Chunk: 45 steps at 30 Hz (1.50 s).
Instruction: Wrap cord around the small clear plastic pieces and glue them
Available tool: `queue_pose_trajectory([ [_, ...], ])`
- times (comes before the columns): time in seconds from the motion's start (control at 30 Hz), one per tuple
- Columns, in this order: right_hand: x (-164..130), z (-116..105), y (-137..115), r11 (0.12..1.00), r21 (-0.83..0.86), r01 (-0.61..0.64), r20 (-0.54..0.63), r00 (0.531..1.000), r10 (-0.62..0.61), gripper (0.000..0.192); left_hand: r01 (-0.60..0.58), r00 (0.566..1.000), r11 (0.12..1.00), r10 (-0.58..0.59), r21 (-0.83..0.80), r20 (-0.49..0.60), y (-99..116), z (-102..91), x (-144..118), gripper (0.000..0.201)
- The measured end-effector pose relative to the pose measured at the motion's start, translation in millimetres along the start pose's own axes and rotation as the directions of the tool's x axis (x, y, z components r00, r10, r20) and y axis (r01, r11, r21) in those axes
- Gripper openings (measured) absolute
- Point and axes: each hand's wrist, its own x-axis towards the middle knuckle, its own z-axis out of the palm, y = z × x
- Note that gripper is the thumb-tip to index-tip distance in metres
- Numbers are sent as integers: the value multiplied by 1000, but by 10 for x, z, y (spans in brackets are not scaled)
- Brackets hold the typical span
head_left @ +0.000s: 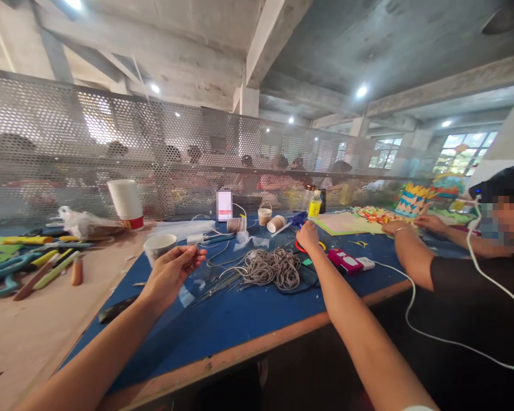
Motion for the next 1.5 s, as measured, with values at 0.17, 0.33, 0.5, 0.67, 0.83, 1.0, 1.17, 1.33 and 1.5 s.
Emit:
queue_pose_trajectory([
  [0.17,-27,209,-1,996,-38,-78,108,991,81,42,9,1000,1000,-9,6,25,10,37,-33,9],
  [0.33,-50,201,-12,996,-52,-72,145,986,79,44,-3,999,1000,3,2,50,11,69,-55,17],
  [0.5,-127,16,-210,992,27,125,-8,992,-125,38,-22,997,1000,21,19,74,17,91,-72,22],
  [0.67,-593,-27,-966,536,787,306,178,719,-672,30,-53,991,998,49,27,128,31,117,-105,22],
  [0.83,-1209,-74,-1497,227,967,-114,252,323,-912,46,-80,985,997,79,-2,154,58,111,-122,19],
  [1.0,-1187,-180,-1412,291,945,-150,327,391,-860,37,-75,983,997,69,27,169,79,129,-133,20],
  [1.17,-968,-159,-1261,286,942,-174,335,481,-810,39,-60,978,995,43,78,206,85,168,-169,21],
  [1.33,-879,-110,-1227,330,929,-166,367,516,-774,42,-43,965,985,-1,164,263,106,212,-221,19],
  [1.5,-881,-138,-1241,401,914,-69,375,525,-764,42,-37,942,970,-46,241,332,107,250,-259,16],
])
